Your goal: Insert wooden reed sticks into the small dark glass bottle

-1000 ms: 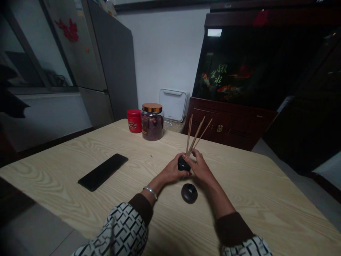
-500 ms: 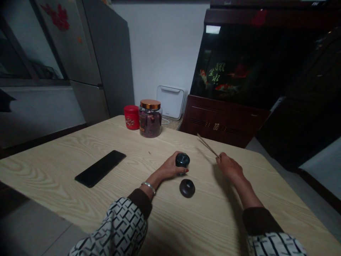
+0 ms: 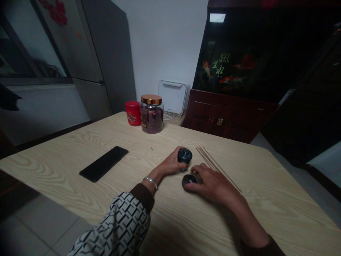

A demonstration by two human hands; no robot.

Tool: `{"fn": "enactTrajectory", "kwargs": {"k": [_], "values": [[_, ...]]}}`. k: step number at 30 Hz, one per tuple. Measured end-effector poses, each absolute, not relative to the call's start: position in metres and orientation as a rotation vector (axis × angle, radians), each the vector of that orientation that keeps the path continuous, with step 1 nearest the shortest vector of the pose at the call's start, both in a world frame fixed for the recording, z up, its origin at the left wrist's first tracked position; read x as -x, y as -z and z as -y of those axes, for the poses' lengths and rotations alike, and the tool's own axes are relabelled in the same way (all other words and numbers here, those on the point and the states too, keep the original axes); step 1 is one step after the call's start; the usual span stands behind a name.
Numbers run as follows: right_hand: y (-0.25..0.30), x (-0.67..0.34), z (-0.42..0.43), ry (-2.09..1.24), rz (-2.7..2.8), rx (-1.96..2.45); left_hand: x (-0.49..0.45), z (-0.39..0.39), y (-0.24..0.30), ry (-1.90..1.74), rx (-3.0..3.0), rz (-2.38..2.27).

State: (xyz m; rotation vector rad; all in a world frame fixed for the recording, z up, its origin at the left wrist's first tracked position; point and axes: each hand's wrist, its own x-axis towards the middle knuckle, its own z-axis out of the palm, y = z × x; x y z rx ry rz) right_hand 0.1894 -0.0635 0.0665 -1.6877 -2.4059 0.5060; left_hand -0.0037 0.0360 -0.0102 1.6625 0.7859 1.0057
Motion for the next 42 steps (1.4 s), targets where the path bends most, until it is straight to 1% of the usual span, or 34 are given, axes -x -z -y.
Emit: {"fn": "enactTrajectory", "kwargs": {"k": [3,5,8,12,15,17,20,23,32,37,42], "values": [[-0.067,-0.171,0.071,-0.556,2.526,1.656,0.005,-0.034,0.008,-0.997,-1.668,-0.823],[-0.070,-0.172,0.071,-0.648,2.477,1.594,0.006,-0.033,0.008,-0.995,-1.650,-0.823],[-0.086,-0.183,0.062,-0.812,2.156,1.371,0.006,-0.033,0.009,-0.978,-1.621,-0.801],[-0.103,-0.177,0.030,-0.814,1.620,1.095,0.005,-0.032,0.009,-0.971,-1.639,-0.811],[-0.093,-0.161,0.002,-0.812,1.449,1.025,0.005,-0.030,0.007,-0.972,-1.669,-0.820],[-0.080,-0.155,-0.010,-0.793,1.414,1.054,0.004,-0.030,0.007,-0.970,-1.675,-0.822],[-0.065,-0.159,-0.014,-0.737,1.503,1.139,0.002,-0.031,0.009,-0.983,-1.671,-0.816],[-0.065,-0.169,-0.007,-0.686,1.650,1.203,0.002,-0.032,0.012,-0.984,-1.655,-0.809],[-0.112,-0.179,-0.010,-0.483,2.249,1.380,0.004,-0.030,0.007,-0.979,-1.680,-0.803],[-0.126,-0.168,-0.011,-0.295,2.462,1.421,0.005,-0.030,0.006,-0.967,-1.701,-0.815],[-0.125,-0.152,-0.009,0.053,2.401,1.807,0.002,-0.031,0.009,-0.981,-1.631,-0.790]]}}
